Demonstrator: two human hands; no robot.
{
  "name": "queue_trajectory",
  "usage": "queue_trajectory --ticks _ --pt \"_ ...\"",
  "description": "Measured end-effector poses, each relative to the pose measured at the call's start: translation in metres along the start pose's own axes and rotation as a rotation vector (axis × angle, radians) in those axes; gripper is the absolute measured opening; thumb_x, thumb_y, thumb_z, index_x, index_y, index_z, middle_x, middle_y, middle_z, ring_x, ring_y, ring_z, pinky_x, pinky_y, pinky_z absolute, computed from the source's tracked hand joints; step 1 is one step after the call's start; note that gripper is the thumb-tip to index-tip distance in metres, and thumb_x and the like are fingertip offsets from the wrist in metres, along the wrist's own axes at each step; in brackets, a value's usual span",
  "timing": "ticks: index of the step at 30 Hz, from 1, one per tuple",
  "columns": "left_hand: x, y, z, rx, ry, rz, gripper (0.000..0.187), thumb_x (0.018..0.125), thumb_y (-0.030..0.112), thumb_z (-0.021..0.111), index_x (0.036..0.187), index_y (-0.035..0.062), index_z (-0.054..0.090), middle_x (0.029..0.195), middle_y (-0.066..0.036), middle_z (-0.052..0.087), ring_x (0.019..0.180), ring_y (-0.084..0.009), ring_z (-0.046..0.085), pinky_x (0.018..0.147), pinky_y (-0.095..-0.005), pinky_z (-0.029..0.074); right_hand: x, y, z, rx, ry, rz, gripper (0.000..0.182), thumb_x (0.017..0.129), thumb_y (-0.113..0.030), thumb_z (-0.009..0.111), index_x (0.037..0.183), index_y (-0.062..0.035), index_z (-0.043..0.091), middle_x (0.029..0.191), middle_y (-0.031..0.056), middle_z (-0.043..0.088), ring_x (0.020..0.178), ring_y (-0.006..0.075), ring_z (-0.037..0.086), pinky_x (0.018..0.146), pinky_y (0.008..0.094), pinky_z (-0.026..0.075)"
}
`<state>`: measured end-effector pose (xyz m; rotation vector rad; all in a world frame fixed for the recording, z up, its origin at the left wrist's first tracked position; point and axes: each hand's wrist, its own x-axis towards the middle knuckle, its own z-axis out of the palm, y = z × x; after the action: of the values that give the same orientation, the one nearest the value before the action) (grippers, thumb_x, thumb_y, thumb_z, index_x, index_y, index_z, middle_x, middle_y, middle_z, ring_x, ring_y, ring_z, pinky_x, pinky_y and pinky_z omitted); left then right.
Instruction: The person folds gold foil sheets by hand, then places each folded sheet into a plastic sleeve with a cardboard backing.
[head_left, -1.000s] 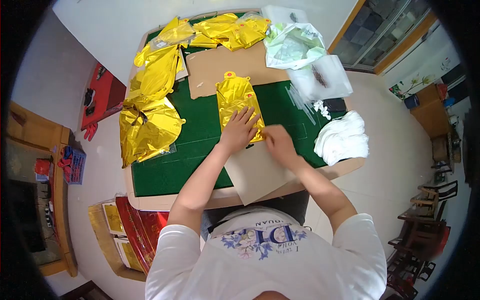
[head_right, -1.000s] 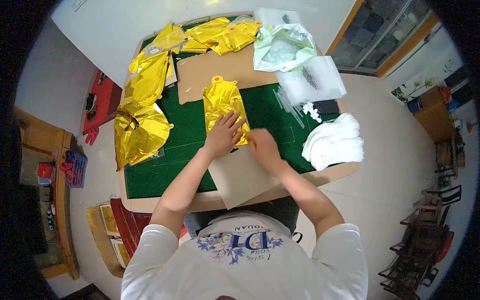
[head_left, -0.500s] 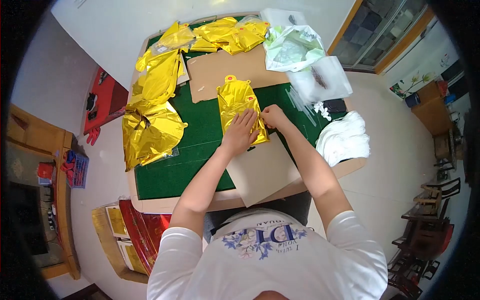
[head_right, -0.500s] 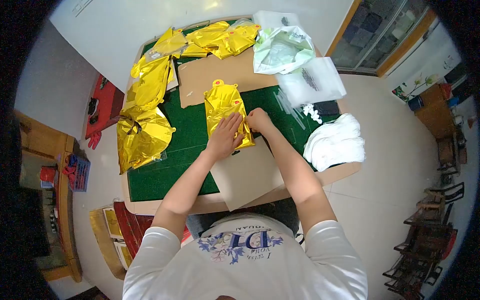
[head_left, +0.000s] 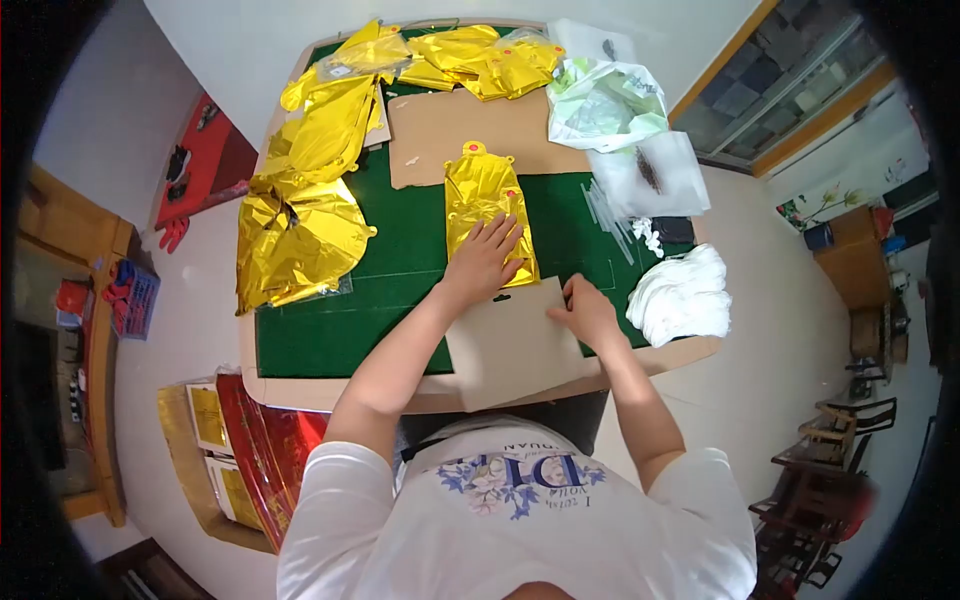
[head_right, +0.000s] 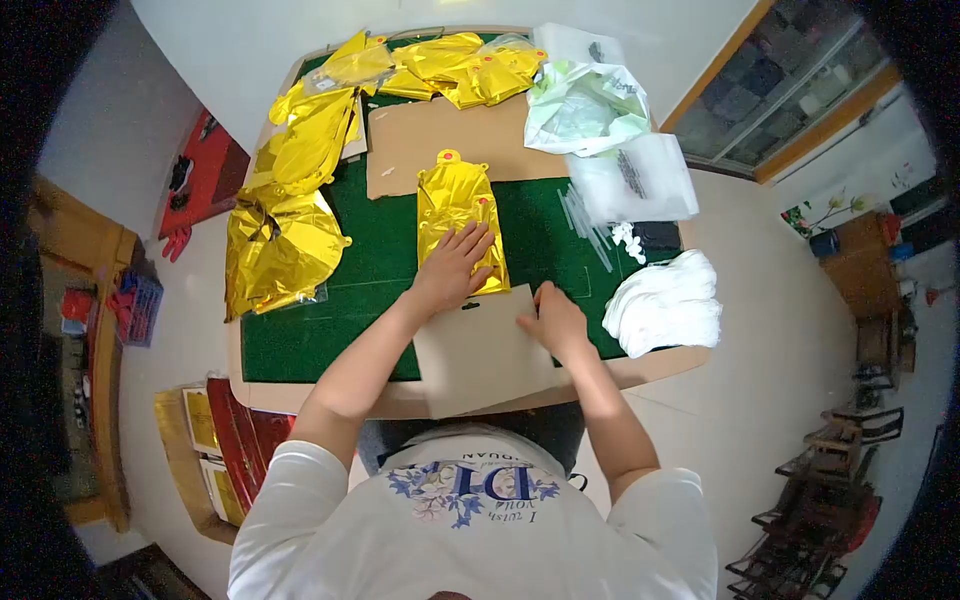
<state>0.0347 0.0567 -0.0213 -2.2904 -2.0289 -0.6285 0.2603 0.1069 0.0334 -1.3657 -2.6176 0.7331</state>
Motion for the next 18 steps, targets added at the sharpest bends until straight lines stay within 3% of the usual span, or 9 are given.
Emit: queue_trajectory --ticks 3,5,6,7,9,11,13,18 --pt "0.0 -0.002 0.003 0.022 0.003 0.003 0.056 0.098 0.039 0.043 0.141 0.0038 0.04 0.149 -0.014 0.036 0.14 -0.0284 0.029 0.115 -0.0451 0.022 -0.014 0.001 0.002 0.103 -0.145 0.078 0.03 0.077 -0.025 0.074 0.091 -0.0035 0.057 0.085 0.014 0.064 0.076 0.0303 0.063 0.069 0.039 0.049" --pt "0.001 -0.002 0.002 0.016 -0.011 -0.01 0.056 0.098 0.04 0.042 0.141 0.0042 0.039 0.149 -0.013 0.035 0.141 -0.028 0.028 0.115 -0.045 0.022 -0.017 0.01 0.004 0.286 -0.18 0.071 0.024 0.08 -0.018 0.072 0.089 -0.0022 0.056 0.074 0.011 0.061 0.067 0.0219 0.06 0.063 0.0345 0.048" --pt "0.001 -0.002 0.002 0.009 -0.03 -0.013 0.057 0.098 0.041 0.041 0.141 0.0046 0.039 0.15 -0.013 0.035 0.141 -0.0277 0.028 0.115 -0.0448 0.022 -0.018 0.013 0.008 0.447 -0.182 0.046 0.017 0.084 -0.012 0.068 0.087 -0.0027 0.054 0.067 0.0057 0.058 0.063 0.0138 0.056 0.059 0.0292 0.047" --pt "0.002 -0.002 0.002 0.008 -0.025 -0.016 0.057 0.098 0.041 0.041 0.141 0.0046 0.039 0.15 -0.013 0.035 0.141 -0.0277 0.028 0.115 -0.0448 0.022 -0.021 0.02 0.006 0.442 -0.182 0.044 0.017 0.084 -0.012 0.068 0.087 -0.0027 0.054 0.067 0.0057 0.058 0.063 0.0138 0.056 0.059 0.0292 0.047" --pt "0.002 -0.002 0.002 0.005 -0.056 -0.03 0.058 0.098 0.042 0.039 0.142 0.0053 0.037 0.15 -0.013 0.034 0.142 -0.0271 0.026 0.116 -0.0445 0.021 -0.029 0.023 -0.01 0.874 -0.304 0.171 0.013 0.087 -0.008 0.066 0.086 -0.0044 0.053 0.069 0.0012 0.058 0.064 0.009 0.055 0.057 0.0256 0.046" --pt "0.002 -0.002 0.0 -0.003 -0.068 -0.038 0.058 0.098 0.042 0.039 0.143 0.0053 0.037 0.151 -0.012 0.033 0.142 -0.0271 0.026 0.116 -0.0446 0.02 -0.035 0.024 -0.032 0.87 -0.299 0.157 0.011 0.089 -0.005 0.063 0.086 -0.0059 0.052 0.07 -0.0006 0.058 0.065 0.0075 0.055 0.058 0.0231 0.046" --pt "0.003 -0.003 0.002 -0.01 -0.083 -0.04 0.058 0.098 0.042 0.039 0.143 0.0054 0.037 0.151 -0.012 0.033 0.142 -0.0272 0.026 0.116 -0.0446 0.02 -0.04 0.029 -0.052 0.887 -0.25 0.006 0.011 0.09 -0.003 0.061 0.086 -0.006 0.052 0.07 -0.0006 0.058 0.066 0.0072 0.055 0.06 0.0226 0.045" --pt "0.002 -0.01 0.015 0.02 -0.036 0.012 0.058 0.097 0.042 0.041 0.142 0.0051 0.037 0.151 -0.013 0.032 0.142 -0.0277 0.025 0.116 -0.0447 0.021 -0.037 0.056 -0.082 0.967 -0.054 -0.016 0.013 0.088 0.001 0.06 0.086 -0.0074 0.051 0.066 -0.0039 0.054 0.058 0.0055 0.051 0.055 0.019 0.04"
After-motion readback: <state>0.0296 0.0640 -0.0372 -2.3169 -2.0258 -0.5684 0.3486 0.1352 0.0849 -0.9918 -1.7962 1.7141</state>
